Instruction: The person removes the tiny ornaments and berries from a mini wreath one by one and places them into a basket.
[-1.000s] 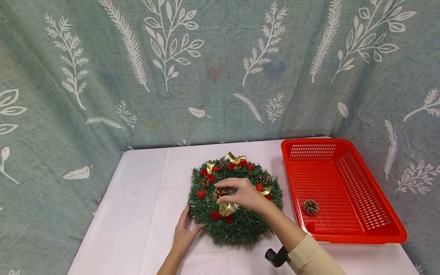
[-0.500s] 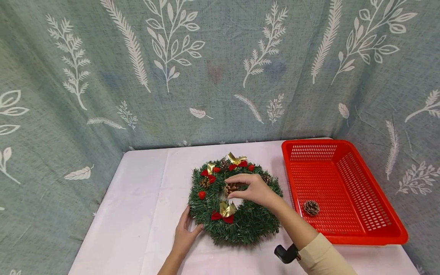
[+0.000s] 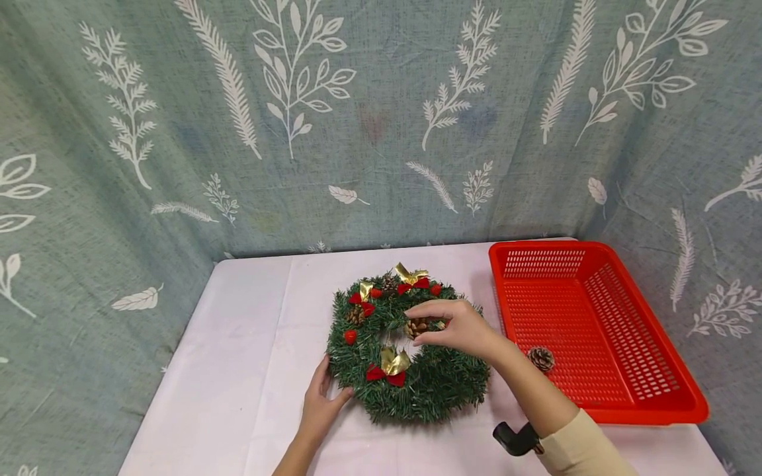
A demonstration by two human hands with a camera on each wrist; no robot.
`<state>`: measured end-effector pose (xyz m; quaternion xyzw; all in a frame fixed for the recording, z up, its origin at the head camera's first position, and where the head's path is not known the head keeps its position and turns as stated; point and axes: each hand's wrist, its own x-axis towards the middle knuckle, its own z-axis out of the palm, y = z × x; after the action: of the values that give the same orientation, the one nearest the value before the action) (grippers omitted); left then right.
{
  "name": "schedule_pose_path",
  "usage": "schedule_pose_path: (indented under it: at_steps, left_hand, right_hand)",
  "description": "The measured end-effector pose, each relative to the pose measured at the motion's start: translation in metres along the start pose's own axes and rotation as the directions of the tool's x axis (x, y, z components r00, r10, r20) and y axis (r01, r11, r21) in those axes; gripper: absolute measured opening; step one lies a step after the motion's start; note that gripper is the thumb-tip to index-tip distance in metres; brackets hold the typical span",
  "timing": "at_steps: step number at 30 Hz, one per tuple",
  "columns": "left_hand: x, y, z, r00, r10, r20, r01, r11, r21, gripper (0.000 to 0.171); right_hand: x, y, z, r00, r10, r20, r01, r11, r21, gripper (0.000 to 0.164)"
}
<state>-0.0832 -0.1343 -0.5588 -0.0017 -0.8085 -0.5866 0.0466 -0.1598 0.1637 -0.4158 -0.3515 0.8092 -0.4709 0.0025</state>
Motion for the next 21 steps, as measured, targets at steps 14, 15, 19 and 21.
schedule_pose_path:
  at_steps: [14, 15, 19, 21]
  left_hand:
    - [0.001, 0.000, 0.000, 0.999, 0.048, -0.010, -0.047, 0.999, 0.010, 0.084]
    - [0.000, 0.000, 0.000, 0.999, 0.045, -0.007, -0.045, 0.999, 0.008, 0.084]
    - [0.000, 0.002, 0.000, 1.000, 0.027, 0.006, -0.027, 1.000, -0.003, 0.084]
    - [0.000, 0.002, 0.000, 1.000, 0.016, 0.009, -0.016, 1.000, -0.006, 0.084]
  right_hand:
    - [-0.015, 0.014, -0.037, 0.960, 0.246, 0.135, -0.267, 0.948, 0.175, 0.042]
    - [-0.016, 0.015, -0.040, 0.955, 0.258, 0.148, -0.281, 0.945, 0.166, 0.043]
    - [-0.019, 0.017, -0.048, 0.940, 0.292, 0.178, -0.323, 0.930, 0.174, 0.042]
    - [-0.020, 0.018, -0.052, 0.936, 0.306, 0.176, -0.337, 0.924, 0.183, 0.042]
